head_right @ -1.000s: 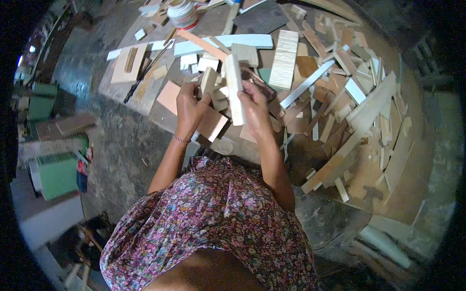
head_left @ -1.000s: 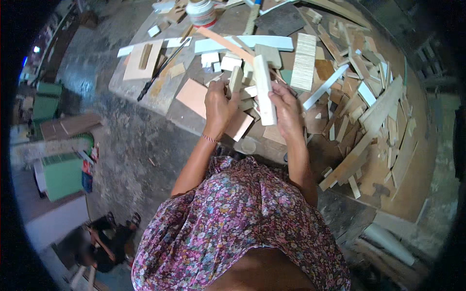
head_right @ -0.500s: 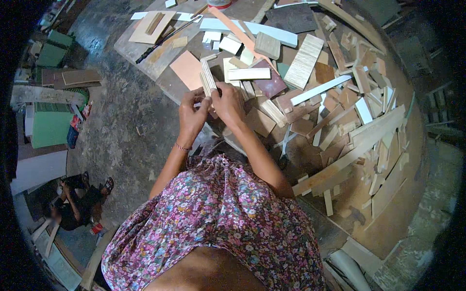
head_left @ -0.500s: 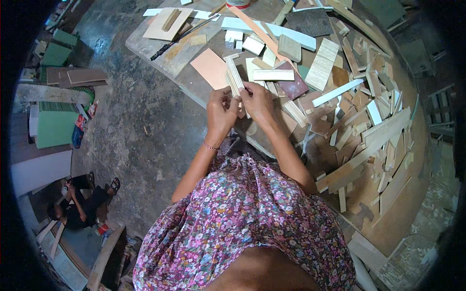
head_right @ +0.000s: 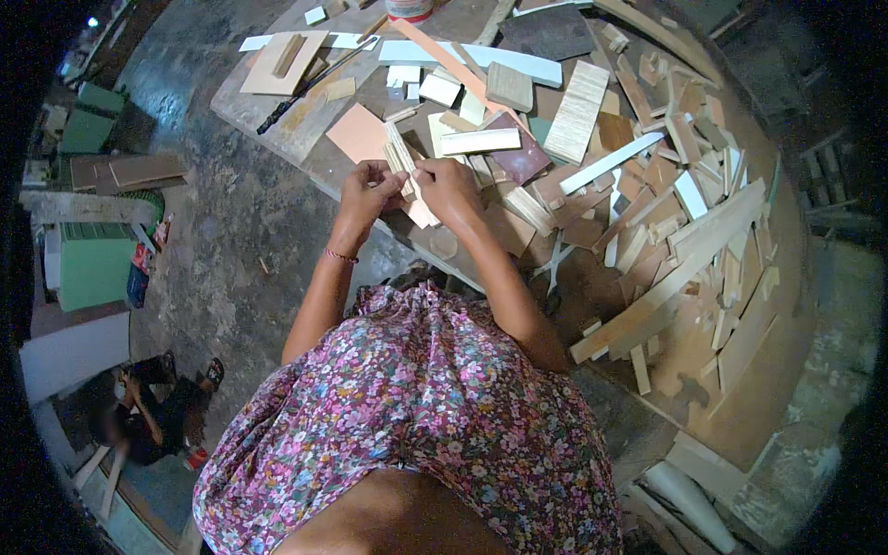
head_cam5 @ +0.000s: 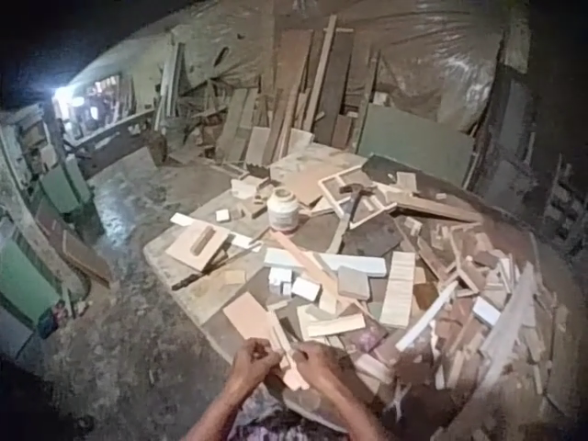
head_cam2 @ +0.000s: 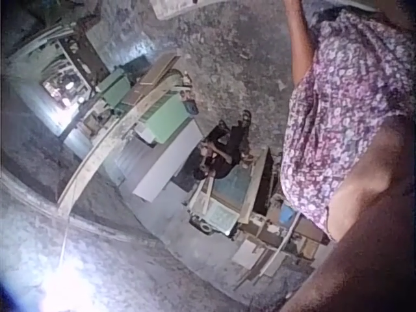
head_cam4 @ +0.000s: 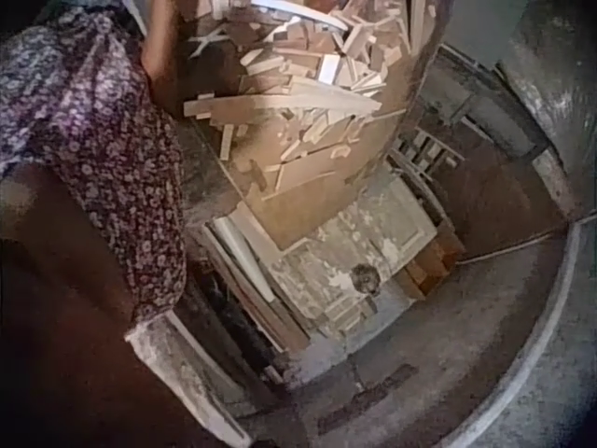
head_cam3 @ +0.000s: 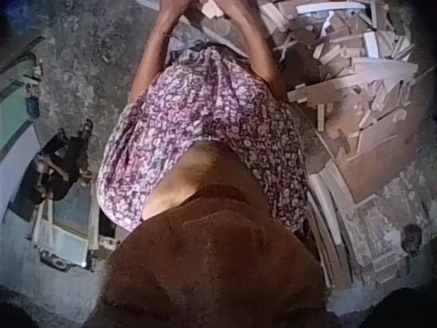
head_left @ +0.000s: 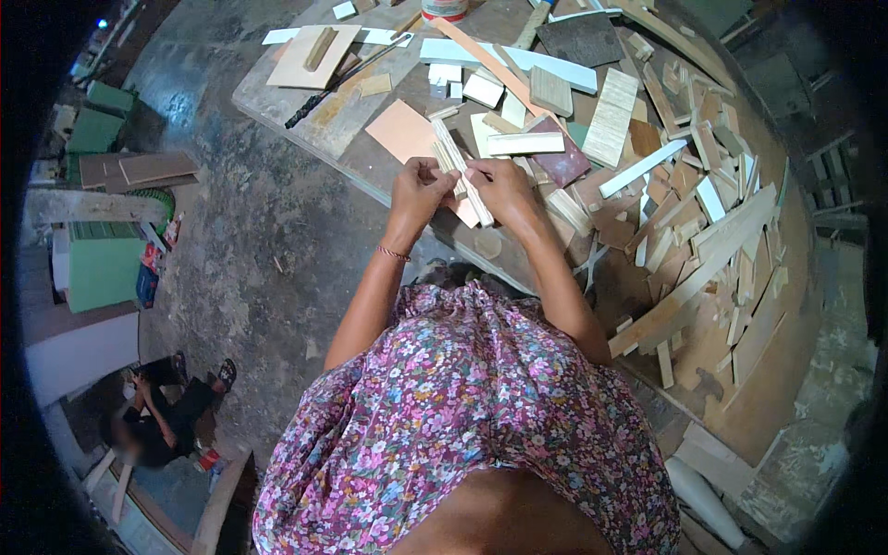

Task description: The person sorts small pieces of scrap wood by hand, fits them together, and then glues them using a glue bottle at a workshop table.

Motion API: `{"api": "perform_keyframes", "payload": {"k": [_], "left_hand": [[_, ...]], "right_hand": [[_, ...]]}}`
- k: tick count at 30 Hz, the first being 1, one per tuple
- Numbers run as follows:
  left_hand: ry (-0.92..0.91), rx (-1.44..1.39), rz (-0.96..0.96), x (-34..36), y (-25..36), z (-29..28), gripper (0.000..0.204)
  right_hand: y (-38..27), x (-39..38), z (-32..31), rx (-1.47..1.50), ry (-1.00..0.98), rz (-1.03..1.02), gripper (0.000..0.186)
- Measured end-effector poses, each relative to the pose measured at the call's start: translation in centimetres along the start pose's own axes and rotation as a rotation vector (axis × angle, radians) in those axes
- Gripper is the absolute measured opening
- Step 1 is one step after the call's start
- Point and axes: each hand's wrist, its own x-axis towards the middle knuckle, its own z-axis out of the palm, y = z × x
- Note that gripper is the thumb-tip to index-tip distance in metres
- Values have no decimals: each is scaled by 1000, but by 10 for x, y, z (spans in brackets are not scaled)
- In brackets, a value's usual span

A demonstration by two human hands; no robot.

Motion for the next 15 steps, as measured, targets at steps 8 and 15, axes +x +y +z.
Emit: {"api": "perform_keyframes", "payload": {"k": [8, 15], "left_hand": [[-211, 20, -20, 24, 8, -16, 29], [-308, 0, -48, 39, 10, -23, 26]], "right_hand": [[-7, 1, 9, 109, 10, 127, 24], [8, 4, 34, 274, 152, 103, 27]]}}
